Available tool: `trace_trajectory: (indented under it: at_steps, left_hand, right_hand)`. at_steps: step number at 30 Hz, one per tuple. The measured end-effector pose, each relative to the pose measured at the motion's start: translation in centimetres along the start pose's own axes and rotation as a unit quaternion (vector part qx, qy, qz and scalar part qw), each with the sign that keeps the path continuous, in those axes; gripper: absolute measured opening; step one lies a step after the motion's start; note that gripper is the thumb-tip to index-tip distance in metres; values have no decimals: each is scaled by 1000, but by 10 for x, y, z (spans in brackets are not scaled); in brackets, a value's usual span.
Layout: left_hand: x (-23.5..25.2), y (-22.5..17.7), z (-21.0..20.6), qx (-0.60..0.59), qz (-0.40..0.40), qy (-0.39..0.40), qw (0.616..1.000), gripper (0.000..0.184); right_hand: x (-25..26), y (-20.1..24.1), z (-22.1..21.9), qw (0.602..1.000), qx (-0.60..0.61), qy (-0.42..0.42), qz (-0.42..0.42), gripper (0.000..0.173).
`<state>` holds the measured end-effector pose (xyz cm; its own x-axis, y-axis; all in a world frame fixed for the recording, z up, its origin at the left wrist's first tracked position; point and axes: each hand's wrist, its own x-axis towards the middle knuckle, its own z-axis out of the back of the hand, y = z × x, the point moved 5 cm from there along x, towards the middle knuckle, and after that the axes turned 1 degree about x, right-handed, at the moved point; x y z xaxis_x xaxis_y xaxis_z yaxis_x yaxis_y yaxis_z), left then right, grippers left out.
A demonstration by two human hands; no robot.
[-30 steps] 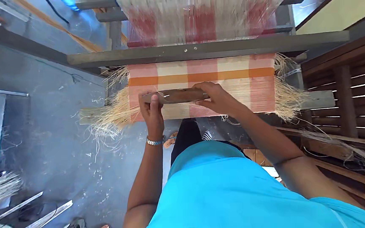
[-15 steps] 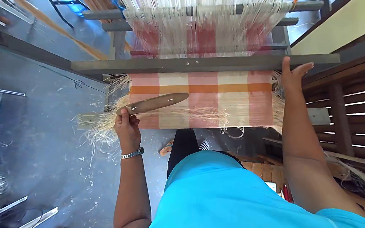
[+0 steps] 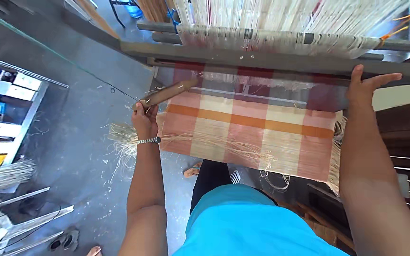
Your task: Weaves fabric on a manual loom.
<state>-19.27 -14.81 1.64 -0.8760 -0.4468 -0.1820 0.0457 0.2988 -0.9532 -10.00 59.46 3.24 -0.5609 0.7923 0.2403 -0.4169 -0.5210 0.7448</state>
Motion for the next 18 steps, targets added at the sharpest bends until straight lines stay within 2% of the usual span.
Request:
trace_trajectory:
  at_steps: [5,11,18]
  left_hand:
    - [56,8,-1,-24,-48,-80,995,43]
    - [99,17,-18,-30,-56,-142,988,44]
    - [124,21,-48,-16,-45,-109,993,40]
  right_hand:
    - [21,19,-11,999,44,2,-5,118]
    - [2,30,-6,986,29,112,-124,110]
    - [3,27,-3,979,14,146,-144,113]
